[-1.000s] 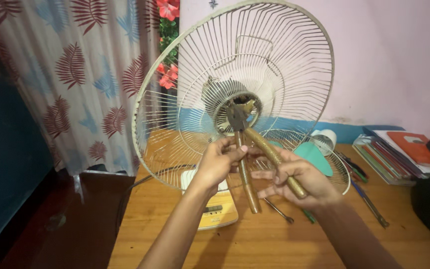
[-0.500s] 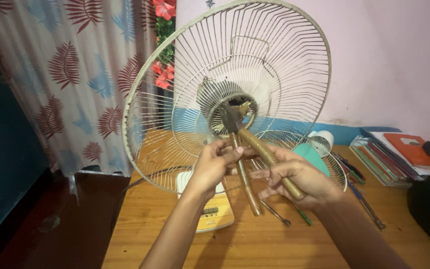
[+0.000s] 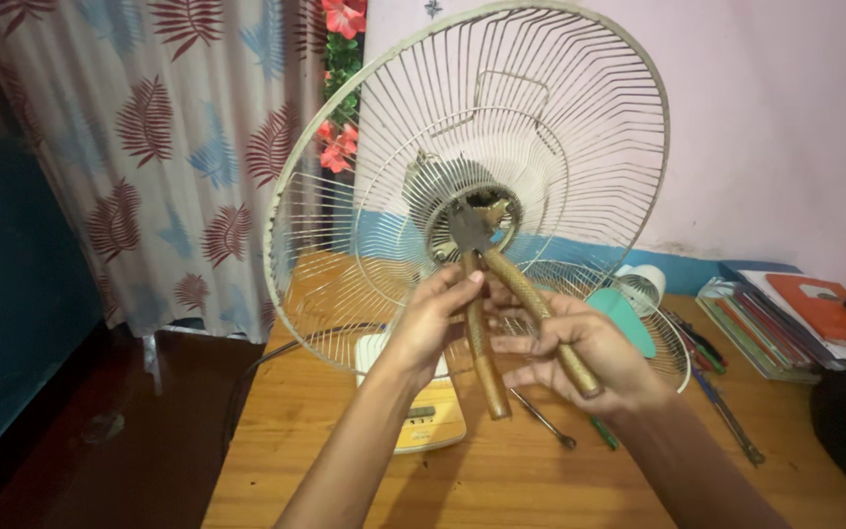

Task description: The person removes the front wire guard of a table fan, then uses pliers to grip and unscrew the central hub nut. The fan blades and rear guard remain detached on the table. The person continues to manipulate the hub with pliers throughout the clip.

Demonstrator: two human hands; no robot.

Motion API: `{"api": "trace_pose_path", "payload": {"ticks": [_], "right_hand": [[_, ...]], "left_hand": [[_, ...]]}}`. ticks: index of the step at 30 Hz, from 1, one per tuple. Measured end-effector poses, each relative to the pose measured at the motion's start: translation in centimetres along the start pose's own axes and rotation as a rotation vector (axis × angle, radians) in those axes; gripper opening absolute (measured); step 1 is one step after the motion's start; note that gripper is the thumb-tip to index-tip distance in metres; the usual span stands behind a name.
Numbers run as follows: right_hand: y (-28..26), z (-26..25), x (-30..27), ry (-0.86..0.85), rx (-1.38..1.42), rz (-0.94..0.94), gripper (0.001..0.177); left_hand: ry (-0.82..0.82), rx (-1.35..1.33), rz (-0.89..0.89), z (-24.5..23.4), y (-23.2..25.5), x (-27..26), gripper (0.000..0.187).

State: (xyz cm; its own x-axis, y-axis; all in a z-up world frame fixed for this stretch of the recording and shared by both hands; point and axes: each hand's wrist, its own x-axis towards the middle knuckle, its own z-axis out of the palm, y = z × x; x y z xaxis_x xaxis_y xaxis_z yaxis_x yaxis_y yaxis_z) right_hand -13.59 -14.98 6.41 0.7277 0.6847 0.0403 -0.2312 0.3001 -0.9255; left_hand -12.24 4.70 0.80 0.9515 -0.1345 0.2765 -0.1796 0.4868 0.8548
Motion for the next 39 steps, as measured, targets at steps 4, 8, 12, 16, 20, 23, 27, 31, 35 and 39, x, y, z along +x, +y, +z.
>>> {"api": "trace_pose_path", "payload": {"ticks": [4, 8, 12, 16, 20, 23, 27, 31, 35, 39], "right_hand": [[-0.1, -0.1, -0.2, -0.155, 0.097, -0.007, 0.062], [0.0, 0.6, -0.2, -0.149, 0.094, -0.012, 0.057], [-0.5, 2.2, -0.3, 0.297, -0.411, 0.082, 0.055], [-1.5, 3.9, -1.8, 0.438, -0.984, 0.089, 0.075], [-2.4, 5.1, -2.5, 0.432, -1.365, -0.015, 0.085], [-3.1, 5.4, -2.6, 0.449, -1.413, -0.051, 0.071], [-3.9, 5.7, -2.6, 0.548, -1.451, 0.078, 0.066], [-3.8, 6.3, -2.7, 0.55, -1.47, 0.018, 0.064], [-3.8, 6.7, -2.7, 0.59, -1.464, 0.015, 0.064], [-3.7, 6.7, -2.5, 0.579, -1.448, -0.009, 0.064]], "left_hand": [[-0.172, -0.311, 0.002, 1.5, -0.4, 0.5, 0.045], [-0.252, -0.48, 0.009, 2.9, -1.0, 1.0, 0.057], [-0.133, -0.484, -0.003, 3.5, -2.3, 1.4, 0.058], [-0.219, -0.754, 0.031, 4.2, -3.3, 2.1, 0.053], [-0.206, -0.889, -0.005, 4.6, -3.3, 2.4, 0.055], [-0.231, -0.873, 0.004, 4.7, -3.3, 2.3, 0.058], [-0.313, -0.862, 0.027, 4.6, -3.1, 2.5, 0.06], [-0.329, -0.883, 0.018, 4.3, -3.1, 2.4, 0.06], [-0.342, -0.847, 0.033, 3.9, -2.9, 2.4, 0.061], [-0.32, -0.851, 0.014, 3.8, -2.8, 2.6, 0.06]]}}
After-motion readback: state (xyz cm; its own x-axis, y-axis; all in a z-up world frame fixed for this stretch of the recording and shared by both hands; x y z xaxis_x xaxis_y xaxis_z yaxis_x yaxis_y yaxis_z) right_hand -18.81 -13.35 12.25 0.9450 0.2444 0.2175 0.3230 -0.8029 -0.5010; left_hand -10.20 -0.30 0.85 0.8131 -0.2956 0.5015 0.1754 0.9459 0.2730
